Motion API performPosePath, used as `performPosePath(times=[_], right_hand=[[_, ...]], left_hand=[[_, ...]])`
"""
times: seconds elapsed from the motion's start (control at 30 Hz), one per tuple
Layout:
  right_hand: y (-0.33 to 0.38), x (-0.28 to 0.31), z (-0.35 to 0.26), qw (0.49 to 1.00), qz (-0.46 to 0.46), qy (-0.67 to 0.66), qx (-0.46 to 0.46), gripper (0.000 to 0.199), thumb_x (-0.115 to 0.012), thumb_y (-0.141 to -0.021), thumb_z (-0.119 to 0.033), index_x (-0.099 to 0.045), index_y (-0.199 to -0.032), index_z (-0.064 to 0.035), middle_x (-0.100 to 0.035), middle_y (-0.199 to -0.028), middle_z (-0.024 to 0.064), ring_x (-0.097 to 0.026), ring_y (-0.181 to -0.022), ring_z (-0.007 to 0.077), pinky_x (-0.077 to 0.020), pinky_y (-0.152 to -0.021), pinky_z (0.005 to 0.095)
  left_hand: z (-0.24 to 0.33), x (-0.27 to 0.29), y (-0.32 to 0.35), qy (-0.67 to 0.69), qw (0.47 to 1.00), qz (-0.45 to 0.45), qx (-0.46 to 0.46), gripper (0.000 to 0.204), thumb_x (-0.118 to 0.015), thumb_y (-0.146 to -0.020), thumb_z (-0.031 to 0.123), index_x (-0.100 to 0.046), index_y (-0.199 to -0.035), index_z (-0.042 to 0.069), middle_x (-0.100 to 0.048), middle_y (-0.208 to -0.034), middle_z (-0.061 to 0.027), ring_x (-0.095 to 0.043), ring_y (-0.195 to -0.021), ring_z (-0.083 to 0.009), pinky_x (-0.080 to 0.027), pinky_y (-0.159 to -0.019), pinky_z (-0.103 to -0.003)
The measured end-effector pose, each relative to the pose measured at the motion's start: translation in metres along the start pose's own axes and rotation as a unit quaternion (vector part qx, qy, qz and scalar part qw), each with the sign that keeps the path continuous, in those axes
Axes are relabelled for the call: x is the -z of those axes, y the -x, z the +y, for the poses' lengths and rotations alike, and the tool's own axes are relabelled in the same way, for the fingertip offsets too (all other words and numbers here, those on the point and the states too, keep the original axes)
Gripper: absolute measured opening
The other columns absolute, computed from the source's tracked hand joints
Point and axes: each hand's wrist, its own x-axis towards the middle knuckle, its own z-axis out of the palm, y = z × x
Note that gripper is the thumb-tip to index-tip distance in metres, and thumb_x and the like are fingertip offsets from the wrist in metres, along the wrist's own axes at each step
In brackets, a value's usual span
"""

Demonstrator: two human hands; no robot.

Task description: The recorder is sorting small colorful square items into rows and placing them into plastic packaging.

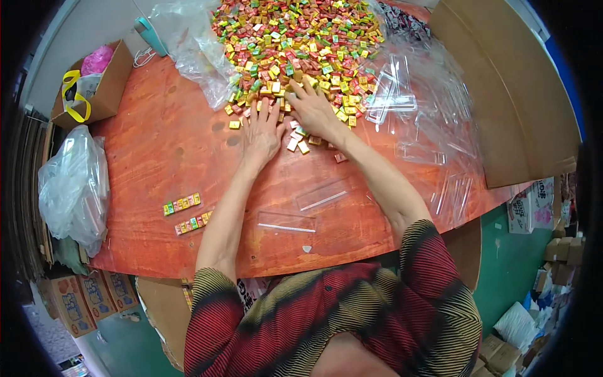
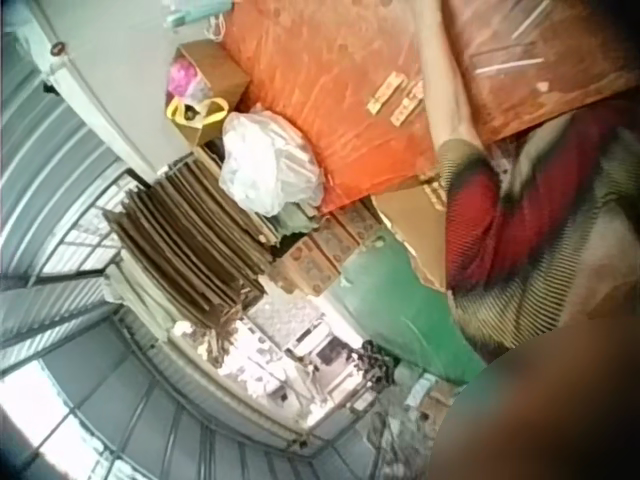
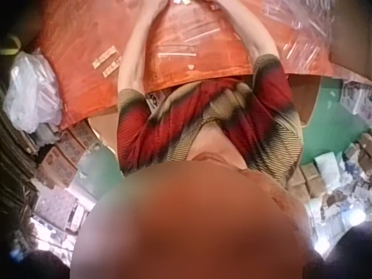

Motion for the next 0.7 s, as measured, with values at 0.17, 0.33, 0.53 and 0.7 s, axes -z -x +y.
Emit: performPosePath(times=[0.17, 0.33, 0.53, 0.7], right_hand=[[0.041, 0.020, -0.025, 0.989, -0.124, -0.083, 0.000, 0.038, -0.055, -0.080, -0.014, -0.047, -0.116, -0.0088, -0.037, -0.131, 0.0119, -0.033, -0.122, 0.0333, -0.0339, -0.090, 0.0500], [0.090, 0.065, -0.040, 0.997, 0.017, -0.075, 0.027, 0.028, -0.052, -0.078, -0.007, -0.053, -0.106, -0.0052, -0.048, -0.118, 0.0138, -0.044, -0.109, 0.0313, -0.0344, -0.089, 0.0429], [0.171, 0.080, -0.081, 0.994, -0.058, -0.090, 0.008, 0.027, -0.053, -0.073, -0.007, -0.056, -0.100, -0.0050, -0.053, -0.099, 0.0099, -0.049, -0.090, 0.0264, -0.0360, -0.079, 0.0381], [0.179, 0.096, -0.096, 0.987, -0.138, -0.085, -0.007, 0.022, -0.053, -0.073, -0.009, -0.057, -0.095, -0.0056, -0.054, -0.091, 0.0093, -0.050, -0.085, 0.0254, -0.0374, -0.075, 0.0380]], left_hand=[[0.017, 0.011, 0.049, 0.017, 1.000, -0.001, -0.010, 0.047, -0.053, -0.083, 0.025, -0.042, -0.125, 0.010, -0.033, -0.134, -0.0163, -0.030, -0.123, -0.0392, -0.024, -0.096, -0.057], [0.032, 0.037, 0.091, 0.086, 0.996, 0.029, -0.009, 0.048, -0.051, -0.085, 0.022, -0.039, -0.128, 0.008, -0.032, -0.136, -0.0163, -0.026, -0.126, -0.0381, -0.021, -0.100, -0.055], [0.057, 0.050, 0.169, 0.090, 0.994, -0.040, 0.043, 0.050, -0.052, -0.084, 0.024, -0.038, -0.129, 0.005, -0.029, -0.137, -0.0188, -0.024, -0.128, -0.0378, -0.018, -0.102, -0.053], [0.069, 0.052, 0.178, 0.074, 0.994, -0.055, 0.059, 0.048, -0.052, -0.084, 0.023, -0.041, -0.127, 0.005, -0.033, -0.134, -0.0207, -0.030, -0.124, -0.0379, -0.023, -0.101, -0.051]])
